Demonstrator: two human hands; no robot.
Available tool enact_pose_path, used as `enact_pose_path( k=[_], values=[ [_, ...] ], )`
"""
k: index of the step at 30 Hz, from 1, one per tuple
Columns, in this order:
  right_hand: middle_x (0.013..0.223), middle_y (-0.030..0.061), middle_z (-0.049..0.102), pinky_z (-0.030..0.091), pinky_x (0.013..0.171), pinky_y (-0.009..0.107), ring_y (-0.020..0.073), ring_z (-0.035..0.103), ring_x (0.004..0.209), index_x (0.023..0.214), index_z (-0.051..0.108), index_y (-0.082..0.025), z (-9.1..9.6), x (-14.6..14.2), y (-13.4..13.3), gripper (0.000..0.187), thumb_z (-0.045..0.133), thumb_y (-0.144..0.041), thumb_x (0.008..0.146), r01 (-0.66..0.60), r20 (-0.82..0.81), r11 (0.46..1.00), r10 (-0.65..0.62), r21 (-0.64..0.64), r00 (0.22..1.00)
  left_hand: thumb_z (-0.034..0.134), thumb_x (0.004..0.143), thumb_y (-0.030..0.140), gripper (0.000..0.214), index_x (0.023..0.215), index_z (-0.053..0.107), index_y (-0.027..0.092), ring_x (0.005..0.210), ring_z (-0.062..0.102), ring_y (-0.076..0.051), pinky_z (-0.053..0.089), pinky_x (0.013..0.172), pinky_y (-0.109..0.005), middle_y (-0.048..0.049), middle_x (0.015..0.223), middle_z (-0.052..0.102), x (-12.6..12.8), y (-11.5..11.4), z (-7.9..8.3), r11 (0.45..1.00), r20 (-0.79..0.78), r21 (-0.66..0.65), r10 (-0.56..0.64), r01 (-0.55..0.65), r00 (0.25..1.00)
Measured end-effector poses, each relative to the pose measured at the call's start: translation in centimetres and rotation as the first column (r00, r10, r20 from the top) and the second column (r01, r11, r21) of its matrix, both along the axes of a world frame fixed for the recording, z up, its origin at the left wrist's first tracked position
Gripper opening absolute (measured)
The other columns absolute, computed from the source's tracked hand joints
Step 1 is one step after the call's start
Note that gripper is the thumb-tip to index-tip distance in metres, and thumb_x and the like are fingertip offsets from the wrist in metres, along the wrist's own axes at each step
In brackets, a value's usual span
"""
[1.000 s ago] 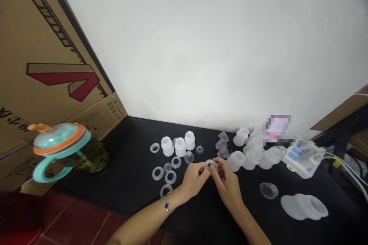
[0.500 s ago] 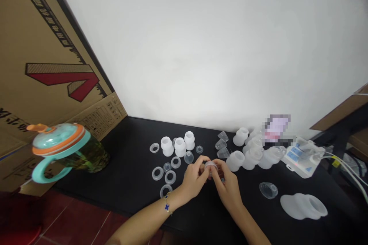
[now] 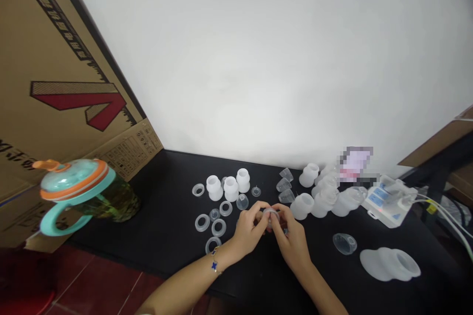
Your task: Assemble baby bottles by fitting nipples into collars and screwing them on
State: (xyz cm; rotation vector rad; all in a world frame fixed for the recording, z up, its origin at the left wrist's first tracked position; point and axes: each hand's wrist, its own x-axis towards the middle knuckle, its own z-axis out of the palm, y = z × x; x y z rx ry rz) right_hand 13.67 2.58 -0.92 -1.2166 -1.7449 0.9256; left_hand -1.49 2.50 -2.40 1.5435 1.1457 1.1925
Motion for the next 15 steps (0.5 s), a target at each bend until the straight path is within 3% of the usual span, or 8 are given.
enact_pose_path(
  k=[15],
  values=[
    [0.077,0.0012,0.071,0.05,0.059,0.026,0.0186,0.069,0.067,0.109,0.059,-0.022,0.09,-0.05,0.08,0.025,0.047,-0.043,0.101,-0.003,0.008,1.0,0.003,-0.011,1.0,0.048,0.1,0.04,0.027,0.106,0.063,0.018,0.056,0.066,-0.015,0.048,0.05,-0.02,-0.0004,0.066,0.069,0.0,-0.09,0.37,1.0,0.009,-0.023,-0.011,0.011,1.0]
  ],
)
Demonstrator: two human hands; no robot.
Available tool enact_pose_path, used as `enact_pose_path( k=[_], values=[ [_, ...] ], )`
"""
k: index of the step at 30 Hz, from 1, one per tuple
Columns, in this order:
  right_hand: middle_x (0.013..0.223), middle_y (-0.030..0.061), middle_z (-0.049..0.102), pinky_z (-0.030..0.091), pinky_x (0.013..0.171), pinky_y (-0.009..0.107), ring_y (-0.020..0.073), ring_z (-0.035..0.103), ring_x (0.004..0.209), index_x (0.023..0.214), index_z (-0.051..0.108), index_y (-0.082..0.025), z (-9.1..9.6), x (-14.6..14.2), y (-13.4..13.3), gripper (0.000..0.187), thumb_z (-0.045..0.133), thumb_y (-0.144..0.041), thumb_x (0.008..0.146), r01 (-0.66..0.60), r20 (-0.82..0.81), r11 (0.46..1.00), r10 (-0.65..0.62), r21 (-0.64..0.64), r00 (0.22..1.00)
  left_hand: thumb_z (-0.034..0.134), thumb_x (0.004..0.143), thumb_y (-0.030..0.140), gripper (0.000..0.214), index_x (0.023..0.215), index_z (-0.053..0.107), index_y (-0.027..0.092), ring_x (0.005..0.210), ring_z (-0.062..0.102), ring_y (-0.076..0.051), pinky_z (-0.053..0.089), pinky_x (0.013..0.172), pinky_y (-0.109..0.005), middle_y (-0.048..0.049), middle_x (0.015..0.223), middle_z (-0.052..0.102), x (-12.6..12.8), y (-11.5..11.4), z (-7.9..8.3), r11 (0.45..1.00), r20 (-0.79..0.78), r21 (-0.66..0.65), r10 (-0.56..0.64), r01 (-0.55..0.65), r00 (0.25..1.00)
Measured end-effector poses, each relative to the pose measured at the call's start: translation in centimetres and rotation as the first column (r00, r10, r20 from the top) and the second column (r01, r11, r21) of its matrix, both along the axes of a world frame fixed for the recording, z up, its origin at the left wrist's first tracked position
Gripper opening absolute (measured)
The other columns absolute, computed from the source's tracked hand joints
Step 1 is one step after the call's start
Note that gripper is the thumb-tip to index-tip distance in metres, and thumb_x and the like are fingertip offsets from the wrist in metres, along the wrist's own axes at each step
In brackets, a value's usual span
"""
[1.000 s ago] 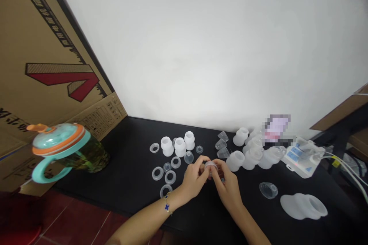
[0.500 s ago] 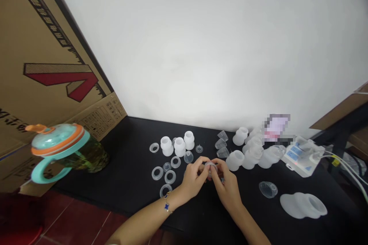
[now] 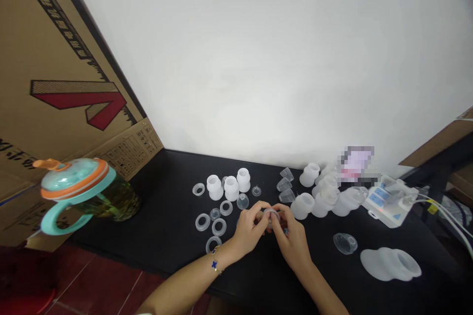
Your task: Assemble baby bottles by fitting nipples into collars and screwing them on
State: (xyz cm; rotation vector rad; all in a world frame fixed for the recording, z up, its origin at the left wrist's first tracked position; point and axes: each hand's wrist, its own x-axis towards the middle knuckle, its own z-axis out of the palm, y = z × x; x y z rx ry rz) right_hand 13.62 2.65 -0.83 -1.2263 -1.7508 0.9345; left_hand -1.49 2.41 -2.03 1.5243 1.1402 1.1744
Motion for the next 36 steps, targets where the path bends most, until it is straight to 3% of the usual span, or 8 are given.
enact_pose_path(
  k=[36],
  values=[
    [0.079,0.0028,0.073,0.051,0.056,0.027,0.0201,0.07,0.066,0.109,0.06,-0.022,0.4,-0.04,-0.22,0.027,0.047,-0.045,0.101,0.007,0.024,1.0,-0.008,0.012,1.0,0.049,0.099,0.035,0.023,0.103,0.065,0.018,0.048,0.058,-0.012,0.044,0.048,-0.019,0.001,0.064,0.068,-0.03,-0.03,-0.05,1.0,-0.009,0.001,0.016,-0.016,1.0]
  ],
)
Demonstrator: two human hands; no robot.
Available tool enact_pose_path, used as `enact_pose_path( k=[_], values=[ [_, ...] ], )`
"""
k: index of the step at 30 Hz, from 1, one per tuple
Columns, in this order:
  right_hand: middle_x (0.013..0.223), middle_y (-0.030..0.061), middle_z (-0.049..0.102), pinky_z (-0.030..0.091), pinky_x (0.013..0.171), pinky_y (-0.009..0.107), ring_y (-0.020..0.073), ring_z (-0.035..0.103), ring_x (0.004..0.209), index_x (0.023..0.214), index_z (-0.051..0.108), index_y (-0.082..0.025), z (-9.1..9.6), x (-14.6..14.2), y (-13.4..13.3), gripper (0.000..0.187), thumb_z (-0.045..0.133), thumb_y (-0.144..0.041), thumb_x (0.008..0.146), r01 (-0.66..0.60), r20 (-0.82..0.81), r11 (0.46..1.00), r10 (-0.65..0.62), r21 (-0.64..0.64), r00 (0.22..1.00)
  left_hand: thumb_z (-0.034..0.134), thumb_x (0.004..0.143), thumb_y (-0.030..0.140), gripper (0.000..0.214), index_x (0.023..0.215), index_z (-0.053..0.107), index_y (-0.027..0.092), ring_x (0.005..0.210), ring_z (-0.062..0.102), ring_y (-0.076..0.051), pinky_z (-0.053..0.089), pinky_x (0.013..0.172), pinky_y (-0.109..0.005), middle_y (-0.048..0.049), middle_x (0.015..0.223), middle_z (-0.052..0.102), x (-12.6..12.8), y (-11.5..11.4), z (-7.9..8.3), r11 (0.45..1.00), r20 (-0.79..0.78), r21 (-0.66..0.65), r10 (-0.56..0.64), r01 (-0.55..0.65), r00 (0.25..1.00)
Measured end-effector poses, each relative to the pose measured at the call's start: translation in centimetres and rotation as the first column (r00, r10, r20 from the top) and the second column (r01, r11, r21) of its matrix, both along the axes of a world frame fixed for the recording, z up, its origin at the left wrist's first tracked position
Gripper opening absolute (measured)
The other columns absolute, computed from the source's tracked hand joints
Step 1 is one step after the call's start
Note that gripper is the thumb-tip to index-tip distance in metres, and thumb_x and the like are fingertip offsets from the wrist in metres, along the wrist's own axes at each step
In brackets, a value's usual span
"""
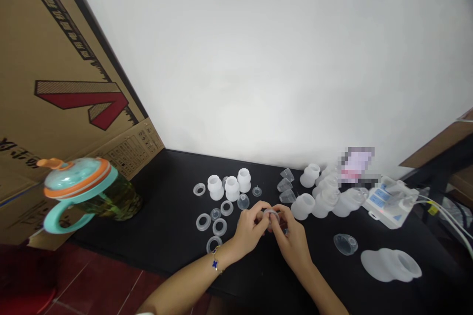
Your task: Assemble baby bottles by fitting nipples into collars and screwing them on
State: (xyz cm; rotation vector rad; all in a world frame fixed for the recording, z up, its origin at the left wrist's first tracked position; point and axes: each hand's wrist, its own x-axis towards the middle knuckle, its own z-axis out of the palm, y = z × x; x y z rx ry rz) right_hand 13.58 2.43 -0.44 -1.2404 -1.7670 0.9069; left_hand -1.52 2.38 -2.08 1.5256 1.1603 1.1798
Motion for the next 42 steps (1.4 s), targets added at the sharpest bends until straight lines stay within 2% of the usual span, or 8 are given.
enact_pose_path(
  k=[20,29,37,42],
  values=[
    [0.077,0.0023,0.072,0.051,0.056,0.026,0.0198,0.07,0.066,0.108,0.061,-0.022,-0.14,-0.11,0.08,0.028,0.049,-0.046,0.1,0.015,0.018,1.0,-0.015,0.011,1.0,0.051,0.097,0.031,0.019,0.1,0.066,0.018,0.047,0.054,-0.011,0.04,0.047,-0.018,0.0039,0.057,0.062,0.0,0.16,0.41,1.0,-0.026,0.01,0.021,-0.02,0.999],
    [0.087,0.0039,0.074,0.054,0.061,0.025,0.019,0.071,0.07,0.115,0.062,-0.022,-0.23,-0.05,0.21,0.03,0.048,-0.044,0.101,0.009,-0.007,1.0,-0.009,0.014,1.0,0.048,0.099,0.038,0.024,0.105,0.061,0.019,0.047,0.05,-0.01,0.04,0.046,-0.018,0.0044,0.059,0.057,0.14,0.02,0.09,0.999,0.021,-0.023,0.037,-0.037,0.999],
    [0.101,0.0072,0.076,0.055,0.058,0.026,0.0193,0.071,0.072,0.122,0.064,-0.021,-0.43,-0.09,0.23,0.036,0.05,-0.044,0.1,0.045,0.01,0.997,-0.046,0.065,0.999,0.049,0.098,0.033,0.022,0.11,0.061,0.019,0.052,0.052,-0.011,0.04,0.049,-0.019,0.0019,0.066,0.063,-0.03,0.01,0.44,0.999,0.016,-0.002,0.039,-0.039,0.999],
    [0.105,0.009,0.075,0.057,0.065,0.028,0.0196,0.071,0.073,0.123,0.063,-0.019,-0.63,-0.18,0.22,0.036,0.049,-0.044,0.1,0.033,-0.006,0.998,-0.032,0.062,0.999,0.05,0.095,0.029,0.02,0.106,0.063,0.019,0.049,0.053,-0.011,0.041,0.047,-0.019,0.0028,0.063,0.062,-0.05,0.14,0.6,0.998,0.023,-0.03,0.059,-0.058,0.998]
  ],
)
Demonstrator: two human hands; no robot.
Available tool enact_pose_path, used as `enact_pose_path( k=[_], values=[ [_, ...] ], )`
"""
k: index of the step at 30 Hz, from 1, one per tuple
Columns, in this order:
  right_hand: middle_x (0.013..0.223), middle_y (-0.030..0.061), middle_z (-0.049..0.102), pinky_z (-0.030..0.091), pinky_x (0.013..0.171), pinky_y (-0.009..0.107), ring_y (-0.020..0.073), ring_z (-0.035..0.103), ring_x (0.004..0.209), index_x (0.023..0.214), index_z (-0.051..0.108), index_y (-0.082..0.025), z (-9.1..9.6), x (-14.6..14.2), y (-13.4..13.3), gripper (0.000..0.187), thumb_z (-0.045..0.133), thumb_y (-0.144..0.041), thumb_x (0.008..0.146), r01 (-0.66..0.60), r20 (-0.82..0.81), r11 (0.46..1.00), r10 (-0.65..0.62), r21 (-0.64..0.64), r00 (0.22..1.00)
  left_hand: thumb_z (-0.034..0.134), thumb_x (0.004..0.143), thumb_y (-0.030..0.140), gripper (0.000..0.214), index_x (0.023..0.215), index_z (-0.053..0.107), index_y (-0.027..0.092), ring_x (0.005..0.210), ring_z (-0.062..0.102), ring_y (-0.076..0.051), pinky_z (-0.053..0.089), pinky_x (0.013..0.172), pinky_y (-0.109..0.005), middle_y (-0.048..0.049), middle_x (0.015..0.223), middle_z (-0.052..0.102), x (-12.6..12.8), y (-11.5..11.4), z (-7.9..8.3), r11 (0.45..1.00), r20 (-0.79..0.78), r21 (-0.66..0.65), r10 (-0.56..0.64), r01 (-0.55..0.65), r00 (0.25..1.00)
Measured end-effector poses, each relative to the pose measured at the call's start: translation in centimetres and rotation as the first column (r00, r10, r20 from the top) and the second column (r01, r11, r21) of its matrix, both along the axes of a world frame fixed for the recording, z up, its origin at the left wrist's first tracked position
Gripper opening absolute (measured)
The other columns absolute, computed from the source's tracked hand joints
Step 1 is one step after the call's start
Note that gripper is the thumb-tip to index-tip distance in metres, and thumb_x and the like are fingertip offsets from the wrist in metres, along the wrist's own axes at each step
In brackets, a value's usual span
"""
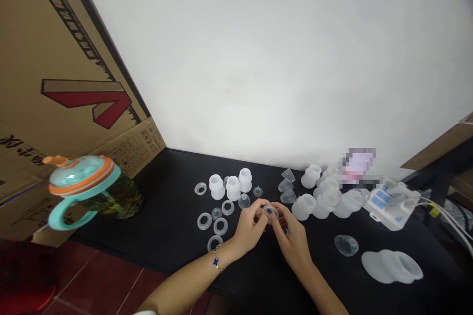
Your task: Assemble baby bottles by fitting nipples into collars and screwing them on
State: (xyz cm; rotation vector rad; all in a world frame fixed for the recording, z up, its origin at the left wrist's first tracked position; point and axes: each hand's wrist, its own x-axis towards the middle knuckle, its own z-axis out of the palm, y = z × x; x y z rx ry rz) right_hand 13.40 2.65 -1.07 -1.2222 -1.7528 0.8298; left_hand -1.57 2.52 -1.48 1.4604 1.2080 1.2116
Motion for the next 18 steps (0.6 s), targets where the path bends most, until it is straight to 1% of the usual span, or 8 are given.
enact_pose_path(
  k=[5,9,13,16,18],
  values=[
    [0.1,0.0089,0.075,0.056,0.06,0.027,0.0195,0.071,0.07,0.123,0.062,-0.019,-0.06,0.0,0.03,0.038,0.049,-0.046,0.1,0.017,0.021,1.0,-0.017,-0.014,1.0,0.049,0.095,0.027,0.023,0.106,0.068,0.018,0.047,0.05,-0.011,0.041,0.049,-0.021,0.0045,0.057,0.056,-0.12,0.19,-0.15,1.0,-0.034,0.02,0.017,-0.016,0.999],
    [0.099,0.009,0.075,0.057,0.063,0.028,0.0196,0.071,0.071,0.124,0.062,-0.018,-0.15,-0.01,0.08,0.039,0.05,-0.045,0.1,0.024,0.023,1.0,-0.024,-0.01,0.999,0.05,0.095,0.027,0.023,0.108,0.068,0.018,0.048,0.05,-0.011,0.041,0.05,-0.021,0.0038,0.06,0.059,-0.17,0.23,-0.19,1.0,-0.038,0.022,0.013,-0.012,0.999],
    [0.101,0.0096,0.075,0.056,0.061,0.027,0.0195,0.071,0.071,0.123,0.063,-0.017,-0.19,-0.07,0.13,0.038,0.05,-0.044,0.099,0.019,0.024,1.0,-0.019,0.001,1.0,0.05,0.098,0.035,0.025,0.107,0.065,0.018,0.048,0.05,-0.011,0.04,0.049,-0.021,0.0015,0.065,0.063,-0.16,0.22,-0.25,1.0,0.009,0.0,-0.016,0.016,1.0],
    [0.101,0.0096,0.075,0.056,0.06,0.027,0.0199,0.072,0.072,0.124,0.063,-0.017,-0.22,-0.08,0.14,0.039,0.049,-0.043,0.099,0.019,0.025,1.0,-0.019,0.005,1.0,0.052,0.098,0.04,0.028,0.107,0.066,0.017,0.048,0.05,-0.01,0.039,0.048,-0.021,0.0017,0.063,0.062,-0.13,0.23,-0.13,1.0,0.03,-0.003,-0.014,0.014,0.999],
    [0.099,0.0093,0.075,0.056,0.06,0.027,0.02,0.072,0.072,0.125,0.062,-0.016,-0.31,-0.05,0.14,0.04,0.049,-0.043,0.1,0.023,0.027,1.0,-0.023,0.004,0.999,0.053,0.098,0.041,0.03,0.108,0.067,0.016,0.046,0.048,-0.01,0.038,0.047,-0.021,0.0031,0.059,0.058,-0.11,0.27,-0.01,1.0,0.041,-0.003,-0.016,0.016,0.999]
  ],
)
